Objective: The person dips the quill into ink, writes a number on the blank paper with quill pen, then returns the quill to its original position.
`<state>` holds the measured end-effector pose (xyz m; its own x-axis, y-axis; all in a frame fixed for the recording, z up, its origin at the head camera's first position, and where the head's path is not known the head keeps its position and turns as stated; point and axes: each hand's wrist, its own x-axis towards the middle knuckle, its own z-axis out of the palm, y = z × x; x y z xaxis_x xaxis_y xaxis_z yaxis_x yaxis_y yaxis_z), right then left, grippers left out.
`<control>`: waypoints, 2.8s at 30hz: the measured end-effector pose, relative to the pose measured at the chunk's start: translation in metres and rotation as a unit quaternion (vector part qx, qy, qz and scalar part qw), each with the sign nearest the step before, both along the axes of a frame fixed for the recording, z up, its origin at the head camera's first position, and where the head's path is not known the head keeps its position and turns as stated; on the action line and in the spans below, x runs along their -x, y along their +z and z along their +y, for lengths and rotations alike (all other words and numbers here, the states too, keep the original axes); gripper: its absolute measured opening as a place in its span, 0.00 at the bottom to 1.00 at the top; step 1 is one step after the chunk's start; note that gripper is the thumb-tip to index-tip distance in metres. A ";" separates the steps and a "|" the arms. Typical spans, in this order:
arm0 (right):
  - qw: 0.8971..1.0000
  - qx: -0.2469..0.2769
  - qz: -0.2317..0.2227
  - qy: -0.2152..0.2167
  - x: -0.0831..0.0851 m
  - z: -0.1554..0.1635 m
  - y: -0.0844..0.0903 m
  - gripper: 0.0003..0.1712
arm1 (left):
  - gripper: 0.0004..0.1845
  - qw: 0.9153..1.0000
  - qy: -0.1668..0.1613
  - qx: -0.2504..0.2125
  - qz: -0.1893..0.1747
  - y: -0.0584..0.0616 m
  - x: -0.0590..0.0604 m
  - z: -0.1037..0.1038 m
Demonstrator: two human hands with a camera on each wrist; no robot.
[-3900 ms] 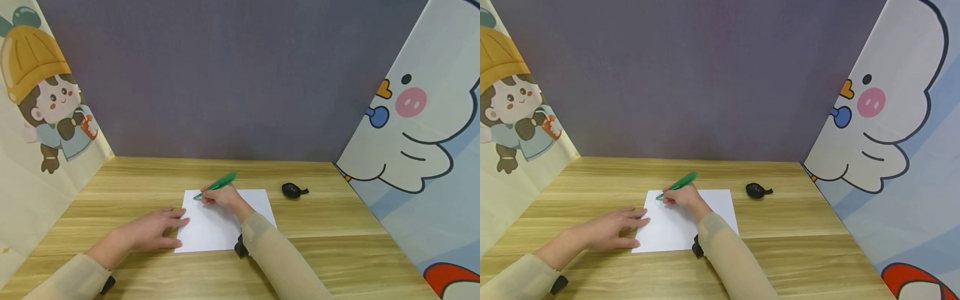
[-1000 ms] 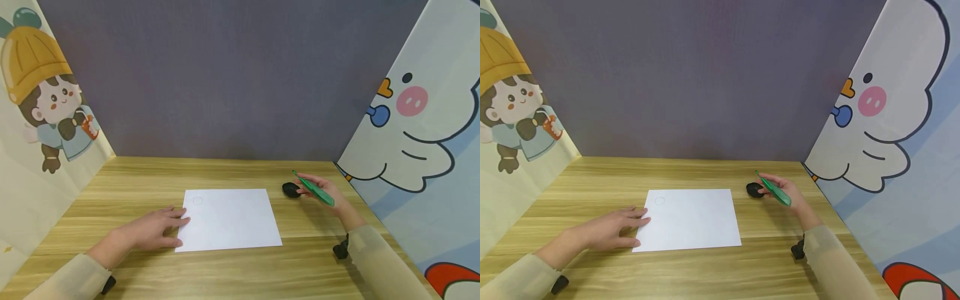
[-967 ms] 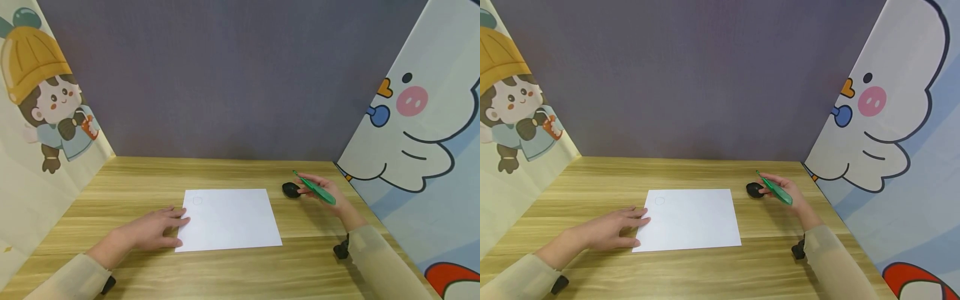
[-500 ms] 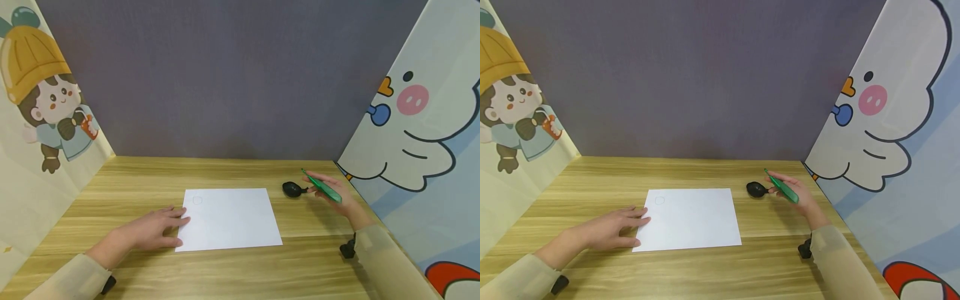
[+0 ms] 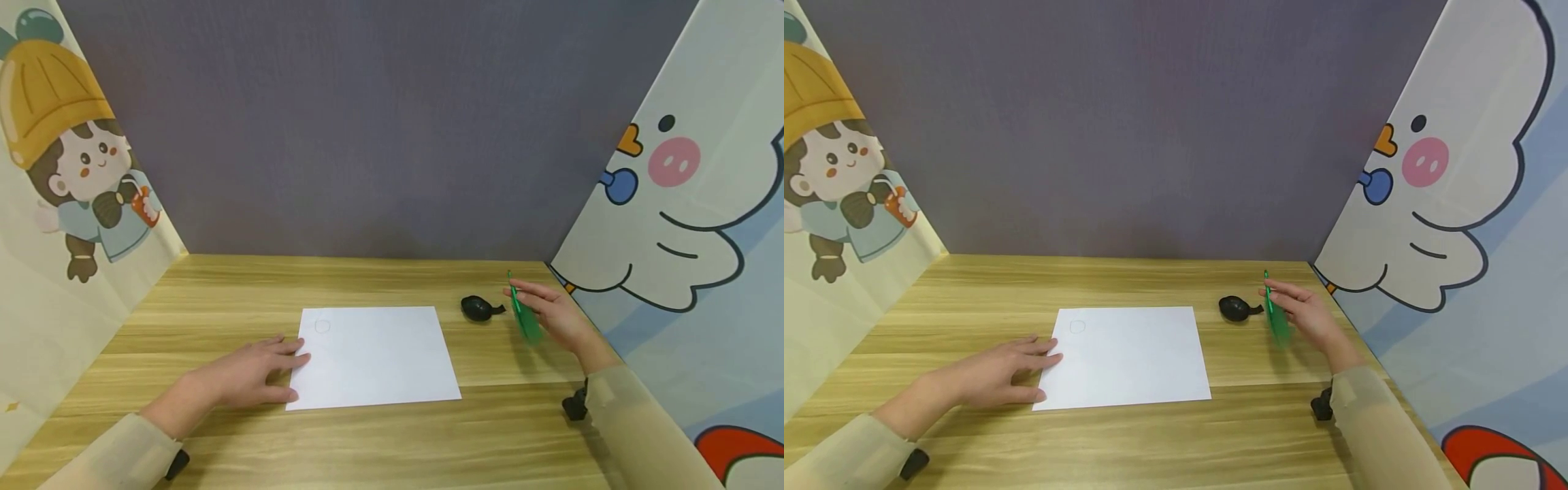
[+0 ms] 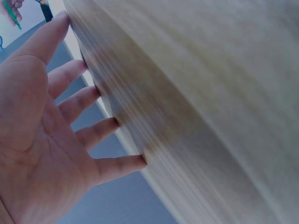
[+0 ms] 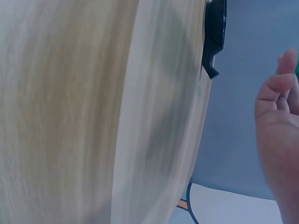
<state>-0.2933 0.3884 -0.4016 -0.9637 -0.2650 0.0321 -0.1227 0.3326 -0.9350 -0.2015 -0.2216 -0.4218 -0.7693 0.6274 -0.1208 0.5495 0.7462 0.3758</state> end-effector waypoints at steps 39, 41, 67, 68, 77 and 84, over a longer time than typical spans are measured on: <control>0.985 -0.157 -0.068 -0.008 0.013 0.010 -0.016 0.24 | 0.40 1.000 -0.001 0.002 0.001 0.000 -0.001 -0.001; 0.984 -0.160 -0.074 -0.007 0.012 0.010 -0.016 0.23 | 0.40 1.000 -0.001 0.002 0.000 0.000 0.000 -0.001; 0.985 -0.140 -0.100 0.016 0.010 0.014 -0.028 0.24 | 0.40 1.000 -0.005 0.001 0.008 0.001 -0.001 -0.001; 0.985 -0.140 -0.101 0.016 0.011 0.014 -0.028 0.23 | 0.40 1.000 -0.004 0.001 0.007 0.001 -0.001 -0.001; 0.984 -0.141 -0.104 0.012 0.010 0.012 -0.028 0.23 | 0.40 1.000 0.000 0.000 0.004 0.000 -0.002 0.000; 0.982 -0.153 -0.108 0.002 0.007 0.008 -0.026 0.23 | 0.40 1.000 -0.007 -0.003 0.013 0.000 -0.001 -0.001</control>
